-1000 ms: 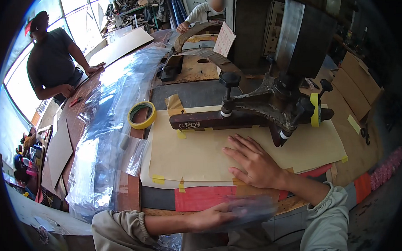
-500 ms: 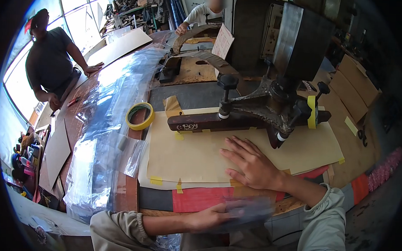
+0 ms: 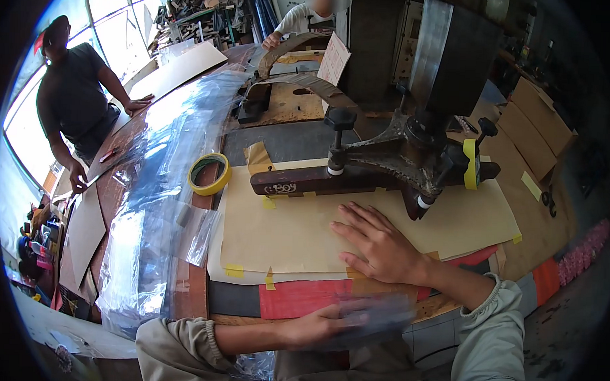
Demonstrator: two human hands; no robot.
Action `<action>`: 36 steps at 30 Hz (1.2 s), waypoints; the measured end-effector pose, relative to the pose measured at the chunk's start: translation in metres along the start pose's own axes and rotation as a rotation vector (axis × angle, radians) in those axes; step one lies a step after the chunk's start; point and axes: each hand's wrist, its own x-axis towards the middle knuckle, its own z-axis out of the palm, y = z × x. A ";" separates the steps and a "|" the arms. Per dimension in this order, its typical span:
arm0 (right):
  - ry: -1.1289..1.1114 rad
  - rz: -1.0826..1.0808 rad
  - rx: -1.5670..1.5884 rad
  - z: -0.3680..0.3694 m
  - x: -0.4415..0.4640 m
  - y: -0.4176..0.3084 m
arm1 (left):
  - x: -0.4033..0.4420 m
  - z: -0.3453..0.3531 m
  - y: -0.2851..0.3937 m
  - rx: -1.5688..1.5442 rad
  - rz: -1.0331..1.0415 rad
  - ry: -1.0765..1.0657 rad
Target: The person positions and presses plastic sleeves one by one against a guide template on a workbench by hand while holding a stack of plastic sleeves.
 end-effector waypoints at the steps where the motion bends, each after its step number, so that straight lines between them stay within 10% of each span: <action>1: 0.000 0.000 0.001 0.000 0.000 0.000 | 0.000 0.000 0.002 -0.024 -0.001 -0.011; 36: 0.055 0.093 0.006 0.002 0.004 0.001 | -0.001 0.002 0.002 -0.358 -0.100 0.091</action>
